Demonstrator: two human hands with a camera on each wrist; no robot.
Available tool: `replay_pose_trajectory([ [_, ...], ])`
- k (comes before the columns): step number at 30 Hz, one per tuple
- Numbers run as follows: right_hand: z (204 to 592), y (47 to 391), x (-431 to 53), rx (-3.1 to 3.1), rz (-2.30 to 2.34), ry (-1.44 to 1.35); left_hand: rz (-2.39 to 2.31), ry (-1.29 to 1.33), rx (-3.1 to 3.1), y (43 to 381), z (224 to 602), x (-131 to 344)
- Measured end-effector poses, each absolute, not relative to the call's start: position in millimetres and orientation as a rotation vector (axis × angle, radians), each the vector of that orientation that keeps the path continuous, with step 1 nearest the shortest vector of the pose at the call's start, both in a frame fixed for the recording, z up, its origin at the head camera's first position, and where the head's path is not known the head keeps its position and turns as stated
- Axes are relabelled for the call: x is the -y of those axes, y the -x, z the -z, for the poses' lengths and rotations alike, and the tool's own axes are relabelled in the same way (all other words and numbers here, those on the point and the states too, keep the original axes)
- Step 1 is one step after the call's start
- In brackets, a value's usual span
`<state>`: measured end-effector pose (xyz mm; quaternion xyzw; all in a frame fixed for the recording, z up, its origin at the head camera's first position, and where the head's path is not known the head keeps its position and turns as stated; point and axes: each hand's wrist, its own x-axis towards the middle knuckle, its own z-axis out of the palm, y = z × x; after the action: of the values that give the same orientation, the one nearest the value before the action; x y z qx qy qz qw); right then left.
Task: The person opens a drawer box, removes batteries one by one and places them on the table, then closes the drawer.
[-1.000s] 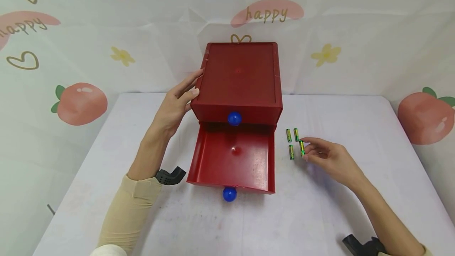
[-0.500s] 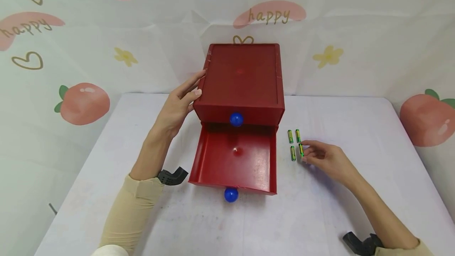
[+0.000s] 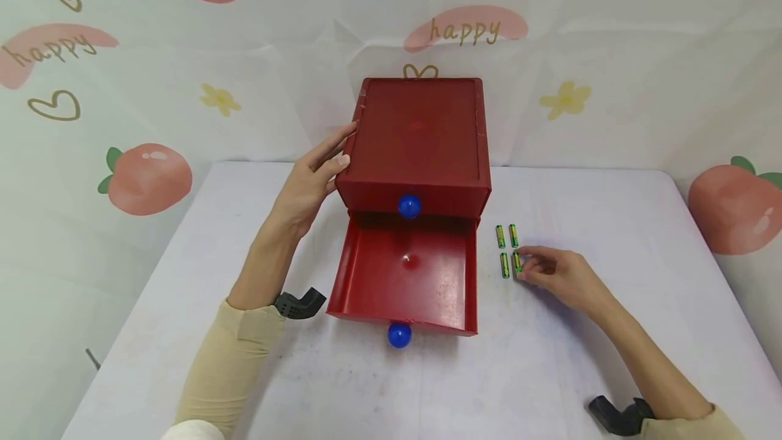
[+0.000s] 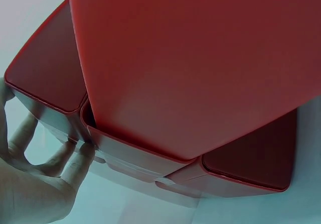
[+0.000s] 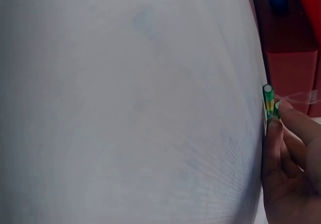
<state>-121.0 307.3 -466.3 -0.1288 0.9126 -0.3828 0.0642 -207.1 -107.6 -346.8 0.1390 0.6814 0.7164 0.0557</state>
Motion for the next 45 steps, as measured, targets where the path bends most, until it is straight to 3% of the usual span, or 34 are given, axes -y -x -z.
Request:
replay_pose_trajectory([
  [23, 467.0, 125.2, -304.0, -2.757, 1.060, 0.253, -2.165, -0.415, -2.094, 208.2, 348.4, 109.6],
  [45, 454.9, 109.4, -296.9, -2.586, 1.456, 0.247, -2.164, -0.440, -2.072, 210.4, 349.2, 108.3],
])
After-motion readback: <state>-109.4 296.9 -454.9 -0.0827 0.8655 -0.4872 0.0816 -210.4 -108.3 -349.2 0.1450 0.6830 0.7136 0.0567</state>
